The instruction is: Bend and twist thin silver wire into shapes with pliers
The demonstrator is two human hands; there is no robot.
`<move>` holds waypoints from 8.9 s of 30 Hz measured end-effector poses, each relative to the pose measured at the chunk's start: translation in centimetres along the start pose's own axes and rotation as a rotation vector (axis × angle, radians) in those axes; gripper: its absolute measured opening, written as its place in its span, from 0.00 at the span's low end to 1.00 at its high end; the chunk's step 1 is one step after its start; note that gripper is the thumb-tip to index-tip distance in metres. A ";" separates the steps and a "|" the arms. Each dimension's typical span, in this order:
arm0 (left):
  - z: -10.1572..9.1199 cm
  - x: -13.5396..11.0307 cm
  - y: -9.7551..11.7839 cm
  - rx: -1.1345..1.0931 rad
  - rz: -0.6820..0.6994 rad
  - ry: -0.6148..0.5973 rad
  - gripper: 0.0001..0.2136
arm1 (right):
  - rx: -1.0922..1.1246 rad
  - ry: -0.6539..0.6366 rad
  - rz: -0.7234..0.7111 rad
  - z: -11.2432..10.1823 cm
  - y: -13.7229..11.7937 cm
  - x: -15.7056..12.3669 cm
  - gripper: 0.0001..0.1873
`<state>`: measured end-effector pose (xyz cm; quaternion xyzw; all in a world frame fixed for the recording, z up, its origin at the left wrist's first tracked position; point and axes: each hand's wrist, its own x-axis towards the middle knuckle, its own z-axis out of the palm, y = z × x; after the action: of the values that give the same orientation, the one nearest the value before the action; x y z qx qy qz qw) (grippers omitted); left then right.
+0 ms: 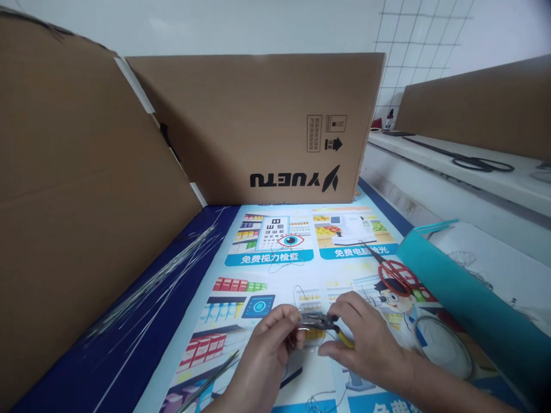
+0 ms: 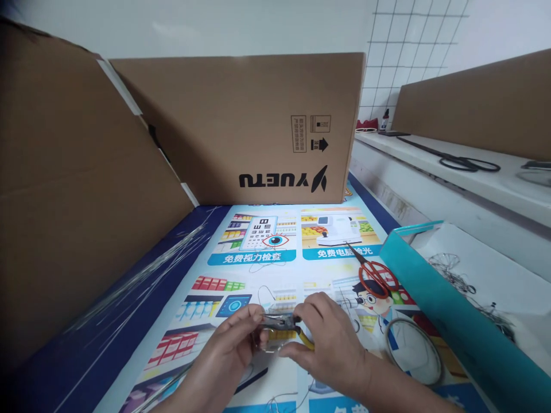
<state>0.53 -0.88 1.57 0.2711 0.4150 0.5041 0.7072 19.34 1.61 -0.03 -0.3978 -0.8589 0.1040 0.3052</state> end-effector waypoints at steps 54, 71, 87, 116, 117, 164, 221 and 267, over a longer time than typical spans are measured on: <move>-0.1 0.1 -1.6 -0.030 -0.293 -0.147 0.06 | 0.234 0.093 -0.040 -1.1 2.0 0.5 0.25; -1.4 0.8 1.8 0.193 -0.064 -0.174 0.06 | 0.868 -0.787 0.601 -4.8 4.0 1.1 0.20; -1.1 0.4 1.6 0.236 -0.003 -0.250 0.06 | 1.175 -0.870 0.688 -2.2 2.7 -0.2 0.21; -0.8 1.1 1.5 0.201 -0.034 -0.019 0.09 | 0.298 -0.522 0.403 -3.8 1.1 0.9 0.17; -0.8 1.0 1.5 0.212 -0.030 -0.017 0.09 | 0.295 -0.510 0.407 -3.8 1.1 0.9 0.16; -1.7 0.9 1.6 0.328 0.028 -0.301 0.05 | 0.192 -0.522 0.255 -5.2 0.7 1.4 0.13; -1.8 1.4 1.4 0.425 -0.075 -0.249 0.08 | 0.162 -0.485 0.311 -3.8 0.4 0.8 0.16; -2.5 1.8 1.1 0.759 -0.015 -0.269 0.04 | -0.176 -0.505 0.006 -2.9 0.5 0.4 0.13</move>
<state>-1.88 1.10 0.57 0.5734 0.4774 0.2700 0.6086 21.26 2.09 2.24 -0.3869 -0.9124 0.1256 0.0452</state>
